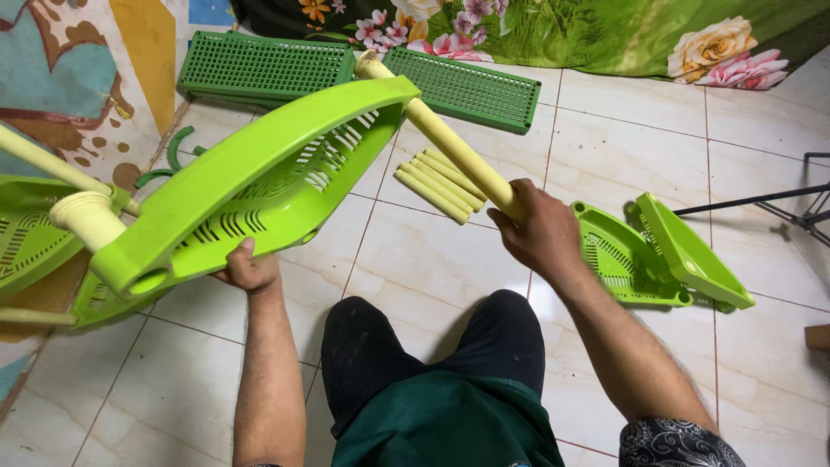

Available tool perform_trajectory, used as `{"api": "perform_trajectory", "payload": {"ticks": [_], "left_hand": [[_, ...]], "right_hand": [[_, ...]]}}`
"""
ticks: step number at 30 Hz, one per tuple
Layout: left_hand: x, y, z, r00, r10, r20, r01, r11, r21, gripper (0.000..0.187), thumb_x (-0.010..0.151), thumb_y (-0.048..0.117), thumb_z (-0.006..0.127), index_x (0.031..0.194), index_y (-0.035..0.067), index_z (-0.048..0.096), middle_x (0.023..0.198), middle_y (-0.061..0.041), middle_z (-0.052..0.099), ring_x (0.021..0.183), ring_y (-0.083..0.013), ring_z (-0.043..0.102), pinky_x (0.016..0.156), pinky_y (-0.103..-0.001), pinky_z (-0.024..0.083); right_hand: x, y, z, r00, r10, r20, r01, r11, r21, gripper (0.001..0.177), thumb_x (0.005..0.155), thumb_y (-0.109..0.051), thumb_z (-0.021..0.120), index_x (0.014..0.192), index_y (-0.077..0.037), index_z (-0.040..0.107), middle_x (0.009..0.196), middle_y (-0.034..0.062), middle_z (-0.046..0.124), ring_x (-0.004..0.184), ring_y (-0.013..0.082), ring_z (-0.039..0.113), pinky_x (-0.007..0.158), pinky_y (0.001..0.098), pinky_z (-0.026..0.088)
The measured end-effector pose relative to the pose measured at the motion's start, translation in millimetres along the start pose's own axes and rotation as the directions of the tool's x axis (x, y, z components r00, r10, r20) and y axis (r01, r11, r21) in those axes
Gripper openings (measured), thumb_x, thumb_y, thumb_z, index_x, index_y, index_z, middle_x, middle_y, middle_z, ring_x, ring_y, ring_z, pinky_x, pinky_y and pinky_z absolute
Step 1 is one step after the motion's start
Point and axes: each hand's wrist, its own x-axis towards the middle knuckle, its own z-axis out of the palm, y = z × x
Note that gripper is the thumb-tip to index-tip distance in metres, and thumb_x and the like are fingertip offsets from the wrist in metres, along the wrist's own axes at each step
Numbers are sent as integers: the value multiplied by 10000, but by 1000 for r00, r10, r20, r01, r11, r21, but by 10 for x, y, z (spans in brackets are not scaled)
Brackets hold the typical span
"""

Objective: The person assembles a green plastic corner shelf unit by inserting yellow poles into triangular basket sections and stacking them vertically. They connect the components by hand, aligning the poles with the basket holes and securing the structure.

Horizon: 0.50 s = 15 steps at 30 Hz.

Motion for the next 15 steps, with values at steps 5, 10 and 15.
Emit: {"api": "perform_trajectory", "payload": {"ticks": [5, 10, 15], "left_hand": [[-10, -123, -216, 984, -96, 150, 99, 995, -13, 520, 737, 6, 493, 1246, -34, 590, 1216, -157, 656, 1073, -278, 613, 1043, -401, 500], [-92, -313, -367, 964, -135, 228, 117, 989, 91, 527, 801, 116, 640, 1275, -108, 589, 1216, -230, 641, 1092, -323, 617, 998, -417, 507], [0, -595, -210, 879, -303, 369, 95, 869, 486, 631, 865, 225, 787, 1304, -181, 588, 1216, -303, 625, 1110, -369, 620, 952, -433, 514]], "right_hand": [[107, 177, 370, 975, 58, 214, -80, 992, 98, 506, 908, -509, 766, 1054, -37, 656, 682, 149, 688, 597, 307, 688, 556, 441, 529], [148, 450, 496, 815, 199, 544, -463, 789, 404, 465, 868, -426, 825, 1083, -29, 718, 647, 101, 556, 519, 227, 495, 498, 450, 434], [170, 440, 739, 968, 168, 188, -238, 856, 459, 443, 828, -382, 858, 1064, -42, 700, 694, 70, 711, 602, 172, 668, 565, 366, 534]]}}
